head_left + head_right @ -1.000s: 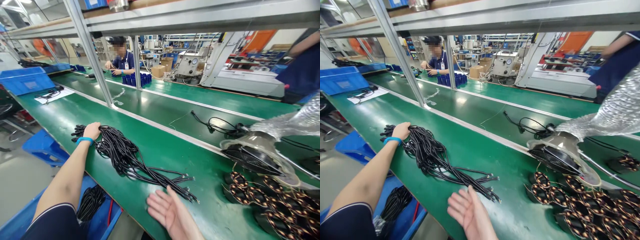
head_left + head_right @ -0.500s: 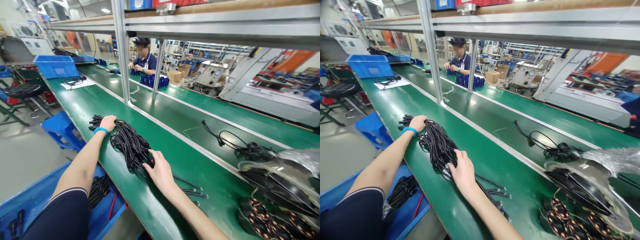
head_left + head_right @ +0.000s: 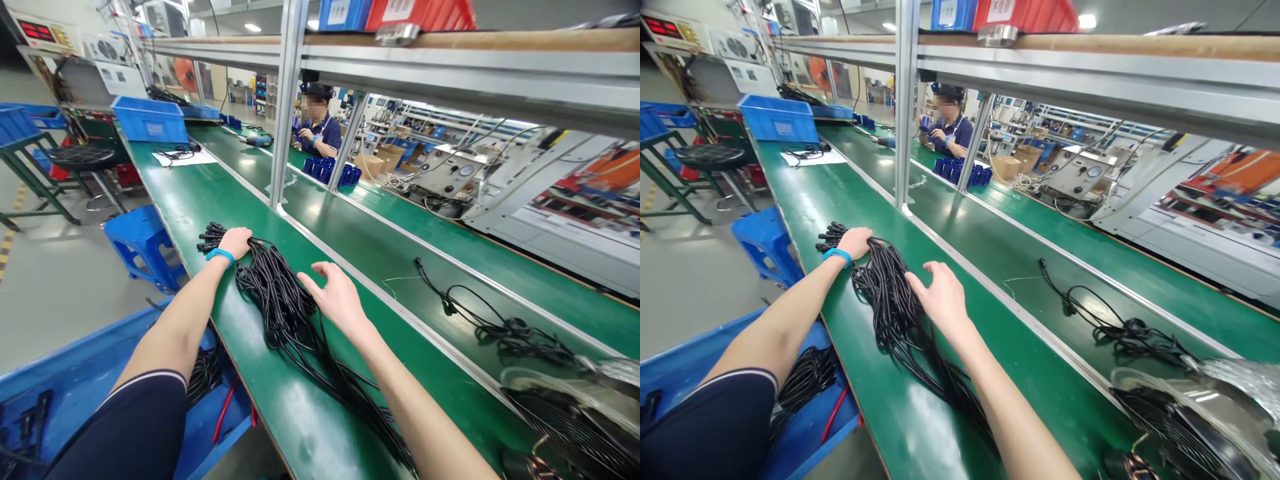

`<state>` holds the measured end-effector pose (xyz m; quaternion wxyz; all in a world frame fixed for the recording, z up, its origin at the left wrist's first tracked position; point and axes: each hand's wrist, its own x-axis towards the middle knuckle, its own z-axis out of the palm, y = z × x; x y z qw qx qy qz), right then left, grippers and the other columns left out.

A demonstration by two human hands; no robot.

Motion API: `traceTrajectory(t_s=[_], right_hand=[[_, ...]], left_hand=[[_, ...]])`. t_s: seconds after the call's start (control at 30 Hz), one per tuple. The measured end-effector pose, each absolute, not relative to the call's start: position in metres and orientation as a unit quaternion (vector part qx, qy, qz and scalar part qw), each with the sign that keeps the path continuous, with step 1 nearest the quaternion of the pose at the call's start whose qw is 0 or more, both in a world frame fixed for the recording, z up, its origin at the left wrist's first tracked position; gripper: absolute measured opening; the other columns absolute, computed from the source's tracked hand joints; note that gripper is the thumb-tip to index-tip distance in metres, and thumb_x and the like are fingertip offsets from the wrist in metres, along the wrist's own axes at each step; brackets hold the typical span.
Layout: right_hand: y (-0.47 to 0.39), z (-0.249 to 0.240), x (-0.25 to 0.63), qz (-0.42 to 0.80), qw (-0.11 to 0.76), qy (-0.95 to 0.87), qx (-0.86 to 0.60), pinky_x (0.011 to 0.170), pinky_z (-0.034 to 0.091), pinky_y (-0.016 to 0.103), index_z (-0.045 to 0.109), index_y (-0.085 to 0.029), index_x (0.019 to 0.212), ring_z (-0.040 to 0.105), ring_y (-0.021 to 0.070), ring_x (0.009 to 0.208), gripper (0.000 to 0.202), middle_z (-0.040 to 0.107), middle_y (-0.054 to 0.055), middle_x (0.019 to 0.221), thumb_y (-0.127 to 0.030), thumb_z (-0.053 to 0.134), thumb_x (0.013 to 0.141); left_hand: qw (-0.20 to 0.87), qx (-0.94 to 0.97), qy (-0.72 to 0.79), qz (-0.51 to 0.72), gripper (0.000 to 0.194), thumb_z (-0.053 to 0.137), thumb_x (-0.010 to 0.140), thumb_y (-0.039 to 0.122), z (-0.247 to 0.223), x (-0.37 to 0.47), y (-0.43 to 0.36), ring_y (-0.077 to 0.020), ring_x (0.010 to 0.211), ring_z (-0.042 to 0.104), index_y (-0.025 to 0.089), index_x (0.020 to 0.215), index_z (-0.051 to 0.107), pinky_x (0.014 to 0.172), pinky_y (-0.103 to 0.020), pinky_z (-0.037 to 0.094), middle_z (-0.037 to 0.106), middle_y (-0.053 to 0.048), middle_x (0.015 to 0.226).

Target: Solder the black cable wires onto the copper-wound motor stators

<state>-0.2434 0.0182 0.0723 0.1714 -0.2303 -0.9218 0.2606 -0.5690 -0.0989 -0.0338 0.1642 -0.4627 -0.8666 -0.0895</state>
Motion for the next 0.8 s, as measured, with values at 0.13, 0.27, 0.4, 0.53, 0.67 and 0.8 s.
traceTrajectory(t_s=[0.13,0.27,0.4,0.53,0.67,0.8], right_hand=[[0.028,0.058,-0.297,0.346,0.01,-0.905,-0.246,0.086,0.048,0.032,0.061,-0.007,0.124,0.065,0.0236,0.098,0.05,0.069,0.016,0.112,-0.043,0.062,0.088],[0.04,0.045,-0.315,0.376,-0.07,-0.899,-0.214,0.062,0.047,0.023,0.074,-0.011,0.095,0.063,0.0135,0.063,0.025,0.072,0.005,0.078,-0.033,0.066,0.085],[0.049,0.048,-0.317,0.358,-0.086,-0.908,-0.198,0.055,0.043,0.02,0.074,-0.012,0.089,0.057,0.0101,0.055,0.021,0.067,0.0,0.066,-0.03,0.065,0.084],[0.057,0.062,-0.32,0.287,-0.061,-0.937,-0.191,0.062,0.044,0.022,0.074,-0.013,0.095,0.061,0.014,0.067,0.022,0.068,0.001,0.072,-0.022,0.067,0.076],[0.067,0.078,-0.317,0.202,-0.039,-0.961,-0.186,0.071,0.045,0.025,0.073,-0.015,0.104,0.063,0.0185,0.08,0.032,0.07,0.004,0.084,-0.021,0.068,0.072],[0.076,0.074,-0.311,0.121,-0.015,-0.969,-0.214,0.081,0.046,0.03,0.068,-0.016,0.112,0.064,0.0245,0.098,0.035,0.07,0.01,0.102,-0.017,0.065,0.077]], left_hand=[[0.171,-0.464,-0.864,-0.097,0.03,0.048,0.09,0.041,-0.037,-0.572,-0.099,-0.0307,0.089,0.063,0.016,0.081,0.063,0.074,-0.038,0.04,0.066,-0.016,0.087],[0.175,-0.467,-0.86,-0.108,0.031,0.049,0.09,0.042,-0.04,-0.575,-0.098,-0.0307,0.086,0.062,0.016,0.079,0.062,0.074,-0.039,0.039,0.065,-0.016,0.084],[0.184,-0.462,-0.859,-0.124,0.029,0.05,0.09,0.041,-0.041,-0.576,-0.098,-0.0307,0.087,0.061,0.017,0.079,0.061,0.075,-0.039,0.039,0.064,-0.015,0.084],[0.201,-0.454,-0.857,-0.14,0.025,0.049,0.091,0.037,-0.04,-0.574,-0.1,-0.0314,0.093,0.057,0.016,0.085,0.061,0.08,-0.041,0.038,0.062,-0.017,0.091],[0.209,-0.452,-0.854,-0.151,0.02,0.052,0.088,0.033,-0.039,-0.573,-0.101,-0.0325,0.097,0.054,0.015,0.089,0.061,0.082,-0.042,0.037,0.06,-0.017,0.096],[0.215,-0.45,-0.852,-0.161,0.018,0.055,0.084,0.03,-0.039,-0.574,-0.102,-0.0338,0.101,0.052,0.015,0.093,0.063,0.086,-0.044,0.036,0.059,-0.017,0.1]])
